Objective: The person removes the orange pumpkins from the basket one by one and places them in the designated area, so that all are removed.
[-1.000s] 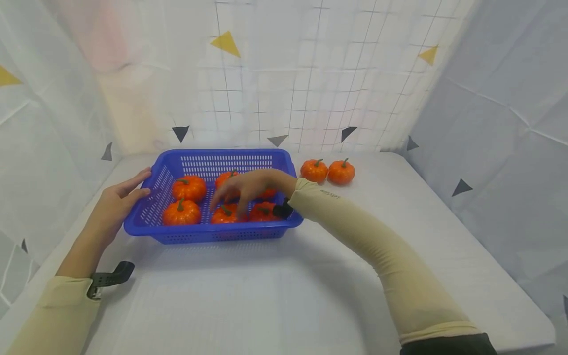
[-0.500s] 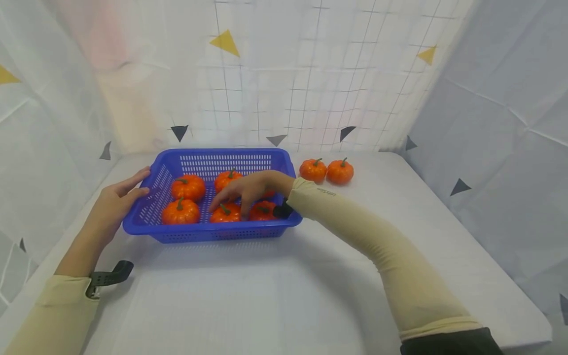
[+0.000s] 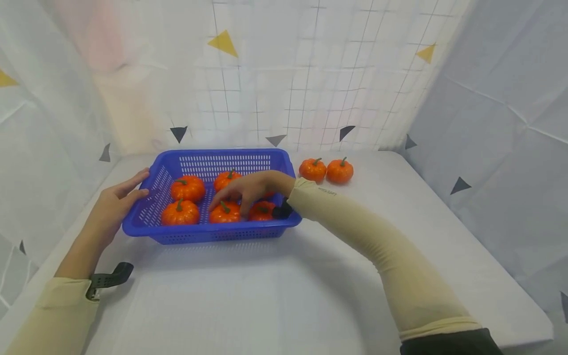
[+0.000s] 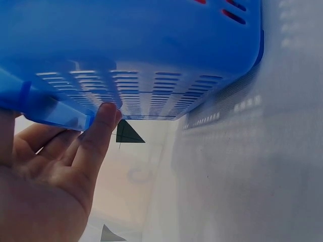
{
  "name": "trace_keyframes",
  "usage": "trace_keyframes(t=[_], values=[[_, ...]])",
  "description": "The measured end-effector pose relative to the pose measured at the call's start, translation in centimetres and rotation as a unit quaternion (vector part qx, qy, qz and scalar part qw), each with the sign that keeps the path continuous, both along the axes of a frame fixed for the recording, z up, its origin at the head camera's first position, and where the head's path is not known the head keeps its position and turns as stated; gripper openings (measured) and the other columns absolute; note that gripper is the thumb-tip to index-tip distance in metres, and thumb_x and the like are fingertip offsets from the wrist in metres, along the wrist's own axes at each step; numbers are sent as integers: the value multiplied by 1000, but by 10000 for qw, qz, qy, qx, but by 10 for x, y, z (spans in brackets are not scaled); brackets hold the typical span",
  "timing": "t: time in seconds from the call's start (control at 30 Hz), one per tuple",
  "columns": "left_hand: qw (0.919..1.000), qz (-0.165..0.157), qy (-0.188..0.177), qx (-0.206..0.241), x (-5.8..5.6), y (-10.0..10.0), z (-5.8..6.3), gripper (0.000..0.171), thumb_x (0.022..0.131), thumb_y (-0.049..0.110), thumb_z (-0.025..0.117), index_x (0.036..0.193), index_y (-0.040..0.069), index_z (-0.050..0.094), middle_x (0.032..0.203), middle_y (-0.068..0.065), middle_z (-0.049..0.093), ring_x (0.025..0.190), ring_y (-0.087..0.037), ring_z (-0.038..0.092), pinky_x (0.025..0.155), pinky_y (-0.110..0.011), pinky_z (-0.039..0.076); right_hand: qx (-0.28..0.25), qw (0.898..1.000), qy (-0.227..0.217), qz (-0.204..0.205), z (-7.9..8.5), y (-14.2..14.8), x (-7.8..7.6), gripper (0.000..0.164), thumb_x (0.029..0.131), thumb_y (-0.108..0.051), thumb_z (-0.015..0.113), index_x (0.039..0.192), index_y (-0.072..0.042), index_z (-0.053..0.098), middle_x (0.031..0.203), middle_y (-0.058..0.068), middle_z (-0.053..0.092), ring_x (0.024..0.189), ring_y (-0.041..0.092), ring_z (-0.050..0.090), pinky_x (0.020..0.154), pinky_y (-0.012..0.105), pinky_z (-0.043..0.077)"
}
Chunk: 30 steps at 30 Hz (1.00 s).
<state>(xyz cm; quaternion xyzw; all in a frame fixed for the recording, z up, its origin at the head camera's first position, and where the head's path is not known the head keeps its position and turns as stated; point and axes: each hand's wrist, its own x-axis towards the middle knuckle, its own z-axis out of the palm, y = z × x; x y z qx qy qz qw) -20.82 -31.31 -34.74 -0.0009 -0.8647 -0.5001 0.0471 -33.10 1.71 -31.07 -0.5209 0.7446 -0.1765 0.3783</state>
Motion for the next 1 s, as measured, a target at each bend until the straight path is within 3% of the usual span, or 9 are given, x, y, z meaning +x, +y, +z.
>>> trace_keyframes(t=[0.3,0.6,0.73,1.0], values=[[9999,-54,30,-100,1,1,1,63,108,44,53,164,21,32,169,-8,25,153,-44,22,115,-65,29,-309,9993,194,5,6,0,3,76,85,-12,86,152,-29,56,155,-8,43,139,10,35,119,33,25],[9998,-65,118,-129,0,0,0,62,109,41,53,164,21,32,169,-7,25,153,-43,21,115,-65,27,-827,9963,152,203,10,1,4,73,84,-23,89,150,-19,58,147,-4,51,133,13,43,114,30,32],[9998,-72,124,-125,0,0,-1,61,110,40,52,164,20,31,169,-8,25,153,-44,22,115,-65,28,-924,9957,-13,84,12,2,5,73,84,-24,89,150,-16,57,147,-3,50,133,14,42,115,32,31],[9999,-79,102,-56,-2,0,-1,61,110,40,53,163,20,31,169,-6,24,153,-43,20,116,-64,26,-966,9951,-17,-211,13,5,5,72,83,-31,90,148,-20,59,152,-6,47,140,13,38,117,35,33]])
